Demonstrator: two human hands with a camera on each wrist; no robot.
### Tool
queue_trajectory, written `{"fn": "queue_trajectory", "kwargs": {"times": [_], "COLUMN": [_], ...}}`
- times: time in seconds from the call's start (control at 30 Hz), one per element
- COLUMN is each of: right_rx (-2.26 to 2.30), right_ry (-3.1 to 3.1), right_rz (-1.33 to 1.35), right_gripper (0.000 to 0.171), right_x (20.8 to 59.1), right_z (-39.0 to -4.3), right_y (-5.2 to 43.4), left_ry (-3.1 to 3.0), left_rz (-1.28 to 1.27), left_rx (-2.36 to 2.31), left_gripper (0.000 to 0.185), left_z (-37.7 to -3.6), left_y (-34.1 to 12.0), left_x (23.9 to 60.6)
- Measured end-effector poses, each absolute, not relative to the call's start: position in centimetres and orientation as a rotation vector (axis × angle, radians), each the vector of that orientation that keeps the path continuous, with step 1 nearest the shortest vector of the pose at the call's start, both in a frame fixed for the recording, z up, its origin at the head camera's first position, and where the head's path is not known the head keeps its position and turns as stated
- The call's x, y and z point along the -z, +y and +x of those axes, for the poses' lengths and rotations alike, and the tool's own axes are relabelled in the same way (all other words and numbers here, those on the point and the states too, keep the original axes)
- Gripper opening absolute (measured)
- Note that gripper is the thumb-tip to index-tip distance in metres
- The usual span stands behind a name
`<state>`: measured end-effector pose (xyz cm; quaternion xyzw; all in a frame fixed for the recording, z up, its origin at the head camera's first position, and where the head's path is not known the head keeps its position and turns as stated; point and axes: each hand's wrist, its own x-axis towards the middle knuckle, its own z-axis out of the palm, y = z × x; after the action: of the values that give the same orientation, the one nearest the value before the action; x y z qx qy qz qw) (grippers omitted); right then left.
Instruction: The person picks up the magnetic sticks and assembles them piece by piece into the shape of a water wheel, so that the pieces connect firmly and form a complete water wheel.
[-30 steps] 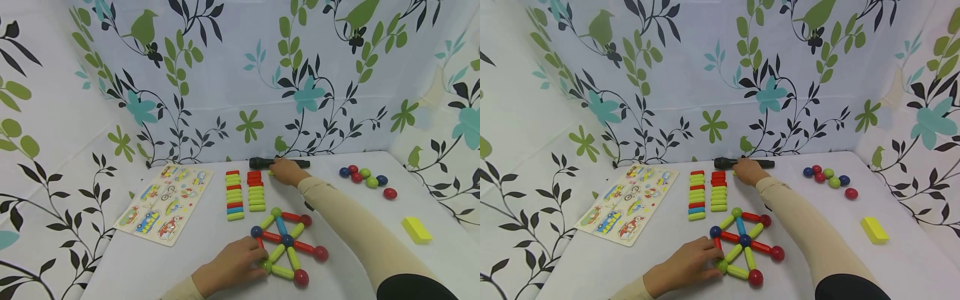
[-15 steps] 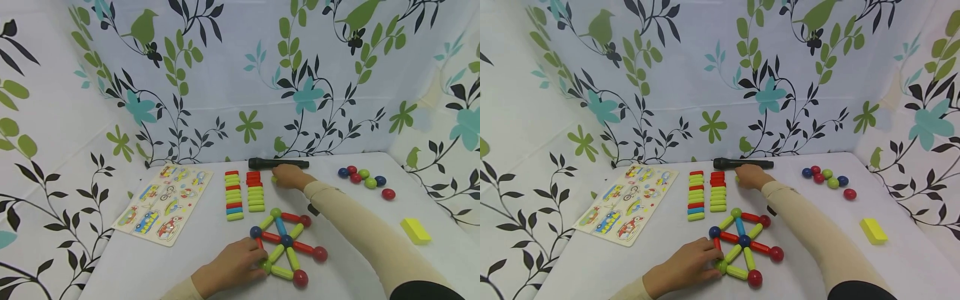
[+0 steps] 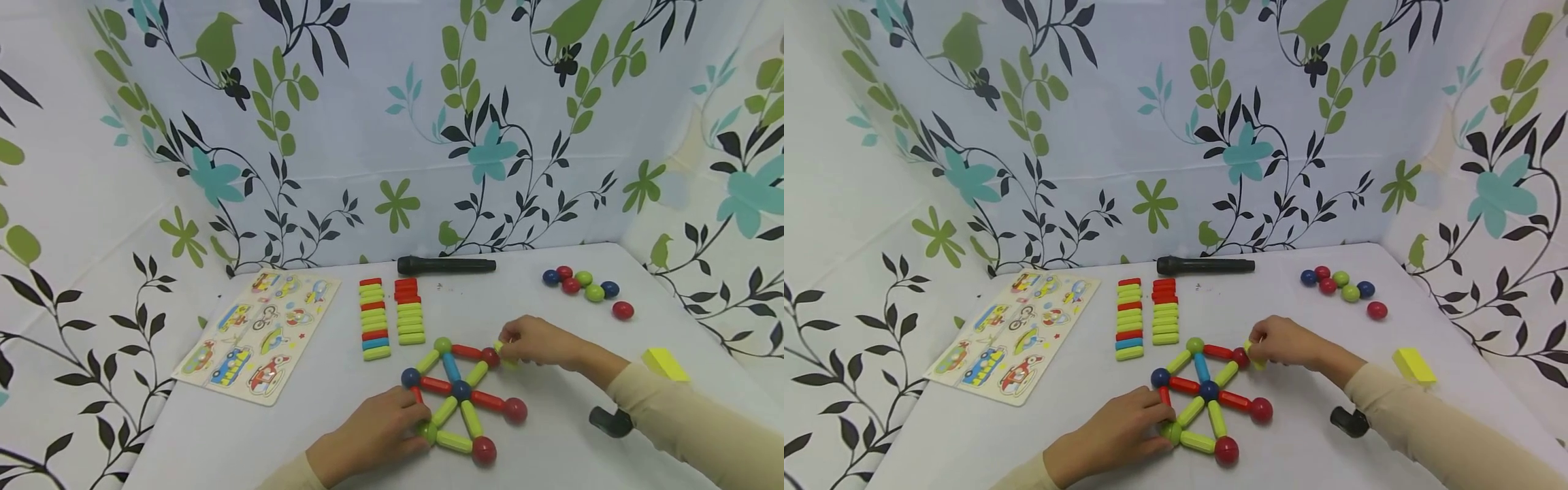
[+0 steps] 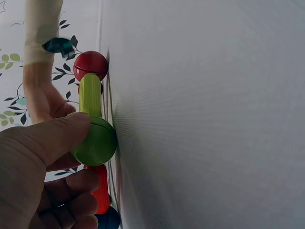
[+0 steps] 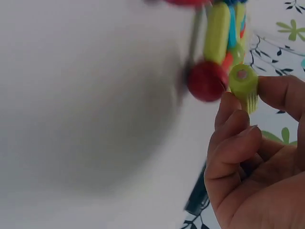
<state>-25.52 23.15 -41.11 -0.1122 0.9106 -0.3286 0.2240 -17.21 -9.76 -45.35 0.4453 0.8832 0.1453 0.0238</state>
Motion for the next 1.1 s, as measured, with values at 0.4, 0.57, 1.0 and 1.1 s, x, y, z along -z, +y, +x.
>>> {"fn": "queue_trajectory", "kwargs": {"times": [0.4,0.57,1.0,1.1], "right_rx": [0.994,1.004,1.08,1.06], "right_ry": [2.478,2.481,2.464,2.483], "right_rz": [-0.22,-0.233,-0.218,-0.218], "right_gripper": [0.067,0.068,0.067,0.065], "right_x": [43.8,44.1,44.4,44.3], "right_z": [-22.6,-22.5,-22.1,-22.1], "right_y": [22.6,22.5,22.8,22.9], "left_ry": [2.74,2.741,2.723,2.723], "left_rz": [1.39,1.392,1.35,1.352], "left_rx": [-0.446,-0.443,-0.463,-0.469], "left_gripper": [0.031,0.03,0.031,0.031], "left_z": [-17.0,-17.0,-17.1,-17.1], "left_y": [-9.7,-9.7,-9.8,-9.9], "left_x": [45.1,45.1,45.3,45.4]}}
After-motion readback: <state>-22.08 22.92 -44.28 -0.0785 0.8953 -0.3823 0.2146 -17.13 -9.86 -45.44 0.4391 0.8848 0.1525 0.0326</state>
